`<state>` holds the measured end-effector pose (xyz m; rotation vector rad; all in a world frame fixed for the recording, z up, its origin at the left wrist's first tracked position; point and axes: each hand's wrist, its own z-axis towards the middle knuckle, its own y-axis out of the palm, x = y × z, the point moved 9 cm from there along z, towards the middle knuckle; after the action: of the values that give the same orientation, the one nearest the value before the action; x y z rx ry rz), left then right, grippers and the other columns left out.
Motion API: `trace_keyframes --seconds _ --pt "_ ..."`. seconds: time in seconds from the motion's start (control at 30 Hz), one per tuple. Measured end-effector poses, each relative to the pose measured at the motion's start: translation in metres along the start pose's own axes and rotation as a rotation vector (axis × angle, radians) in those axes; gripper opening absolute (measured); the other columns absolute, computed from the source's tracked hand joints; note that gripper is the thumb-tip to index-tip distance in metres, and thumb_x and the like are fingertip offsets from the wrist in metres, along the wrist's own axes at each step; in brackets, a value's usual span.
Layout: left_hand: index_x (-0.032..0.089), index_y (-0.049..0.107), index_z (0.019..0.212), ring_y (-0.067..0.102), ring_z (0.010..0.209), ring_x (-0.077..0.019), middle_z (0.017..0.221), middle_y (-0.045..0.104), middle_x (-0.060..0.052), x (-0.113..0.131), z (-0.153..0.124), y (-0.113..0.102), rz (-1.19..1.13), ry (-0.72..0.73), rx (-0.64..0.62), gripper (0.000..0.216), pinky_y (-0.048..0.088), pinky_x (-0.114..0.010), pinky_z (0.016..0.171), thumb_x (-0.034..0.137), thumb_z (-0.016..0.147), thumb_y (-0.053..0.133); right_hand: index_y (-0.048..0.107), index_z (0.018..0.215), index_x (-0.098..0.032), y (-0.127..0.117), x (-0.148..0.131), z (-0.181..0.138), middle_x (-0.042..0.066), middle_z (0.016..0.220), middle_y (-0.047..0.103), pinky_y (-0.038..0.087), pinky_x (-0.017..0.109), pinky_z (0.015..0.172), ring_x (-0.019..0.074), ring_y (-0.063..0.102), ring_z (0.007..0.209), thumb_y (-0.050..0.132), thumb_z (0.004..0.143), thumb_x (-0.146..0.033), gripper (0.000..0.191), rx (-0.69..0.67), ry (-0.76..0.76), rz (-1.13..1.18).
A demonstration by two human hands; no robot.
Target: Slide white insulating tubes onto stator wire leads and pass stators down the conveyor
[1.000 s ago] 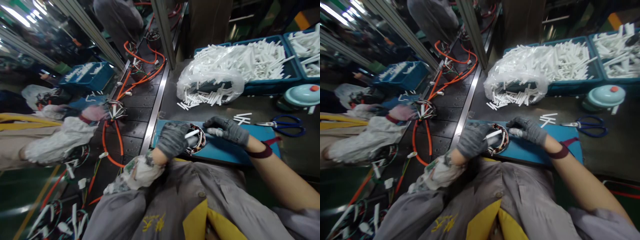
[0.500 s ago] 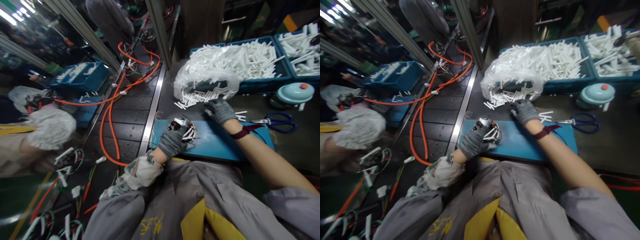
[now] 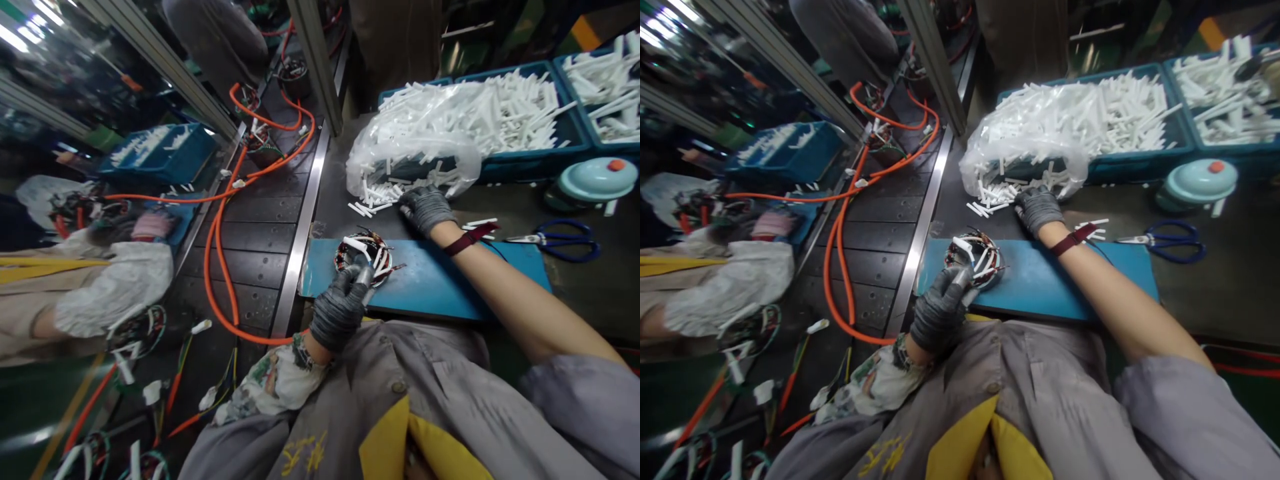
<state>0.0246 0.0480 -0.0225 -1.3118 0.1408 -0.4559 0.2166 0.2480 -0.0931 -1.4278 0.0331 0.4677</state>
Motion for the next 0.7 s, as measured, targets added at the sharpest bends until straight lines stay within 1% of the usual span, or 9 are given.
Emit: trace_keyframes --seconds 0.07,0.13,0.17,0.23,0.3,0.4,0.5,0.57,0.7 --pt "0.025 0.065 0.131 0.074 0.091 -0.0248 0.121 0.071 -0.015 0.001 0.006 0.001 0.060 0.024 -0.081 0.035 0.059 -0.032 0.069 0.030 0.098 0.053 0.072 0.101 -0.015 -0.019 -0.002 -0.013 0.019 0.104 0.070 0.040 0.063 0.100 0.0414 0.057 0.112 0.053 0.089 -0.038 0.033 0.046 0.039 -0.002" --pt "0.027 0.062 0.135 0.074 0.089 -0.0240 0.122 0.071 -0.014 -0.001 0.014 0.001 0.066 0.057 -0.194 0.037 0.059 -0.031 0.069 0.030 0.099 0.051 0.072 0.097 -0.016 -0.041 -0.005 -0.034 0.020 0.100 0.070 0.044 0.062 0.096 0.0428 0.057 0.110 0.055 0.089 -0.044 0.034 0.113 0.103 0.031" --pt "0.027 0.062 0.136 0.074 0.093 -0.0240 0.123 0.071 -0.013 -0.002 0.018 0.000 0.048 0.085 -0.250 0.038 0.060 -0.031 0.072 0.031 0.100 0.051 0.072 0.096 -0.017 -0.052 -0.007 -0.046 0.020 0.099 0.070 0.046 0.061 0.094 0.0419 0.059 0.106 0.056 0.089 -0.047 0.035 0.153 0.126 0.083" --pt "0.026 0.062 0.136 0.072 0.105 -0.0252 0.128 0.069 -0.013 -0.004 0.024 -0.003 0.015 0.140 -0.331 0.038 0.059 -0.032 0.079 0.032 0.100 0.050 0.071 0.104 -0.022 -0.062 -0.020 -0.072 0.015 0.098 0.071 0.051 0.053 0.088 0.0354 0.063 0.096 0.058 0.088 -0.052 0.037 0.153 0.072 0.273" --pt "0.027 0.060 0.138 0.071 0.107 -0.0266 0.131 0.067 -0.013 -0.008 0.027 -0.005 0.028 0.150 -0.364 0.039 0.059 -0.033 0.079 0.032 0.100 0.051 0.070 0.109 -0.024 -0.059 -0.034 -0.094 0.010 0.099 0.072 0.054 0.046 0.083 0.0290 0.066 0.090 0.055 0.090 -0.051 0.036 0.095 0.011 0.469" --pt "0.033 0.055 0.143 0.073 0.098 -0.0265 0.134 0.066 -0.013 -0.014 0.025 -0.002 0.088 0.100 -0.402 0.045 0.058 -0.032 0.070 0.029 0.098 0.052 0.071 0.104 -0.022 -0.042 -0.041 -0.113 0.008 0.098 0.075 0.056 0.040 0.081 0.0248 0.069 0.087 0.053 0.091 -0.046 0.032 0.020 0.050 0.649" --pt "0.035 0.053 0.144 0.073 0.099 -0.0265 0.135 0.065 -0.012 -0.013 0.021 0.001 0.106 0.086 -0.421 0.046 0.058 -0.031 0.067 0.030 0.099 0.051 0.071 0.103 -0.020 -0.025 -0.039 -0.116 0.008 0.099 0.077 0.057 0.039 0.079 0.0255 0.071 0.088 0.057 0.089 -0.046 0.033 -0.024 0.120 0.713" --pt "0.036 0.052 0.145 0.073 0.098 -0.0255 0.136 0.064 -0.011 -0.012 0.021 0.001 0.098 0.077 -0.420 0.045 0.058 -0.031 0.070 0.031 0.100 0.050 0.072 0.105 -0.020 -0.021 -0.038 -0.113 0.008 0.101 0.077 0.057 0.040 0.079 0.0262 0.072 0.089 0.058 0.089 -0.047 0.035 -0.040 0.124 0.732" --pt "0.035 0.051 0.146 0.073 0.095 -0.0225 0.139 0.062 -0.011 -0.013 0.022 0.001 0.085 0.073 -0.448 0.046 0.058 -0.029 0.073 0.031 0.100 0.051 0.073 0.113 -0.025 -0.033 -0.048 -0.110 0.006 0.109 0.077 0.058 0.041 0.086 0.0259 0.072 0.098 0.057 0.091 -0.045 0.034 -0.042 -0.002 0.726"
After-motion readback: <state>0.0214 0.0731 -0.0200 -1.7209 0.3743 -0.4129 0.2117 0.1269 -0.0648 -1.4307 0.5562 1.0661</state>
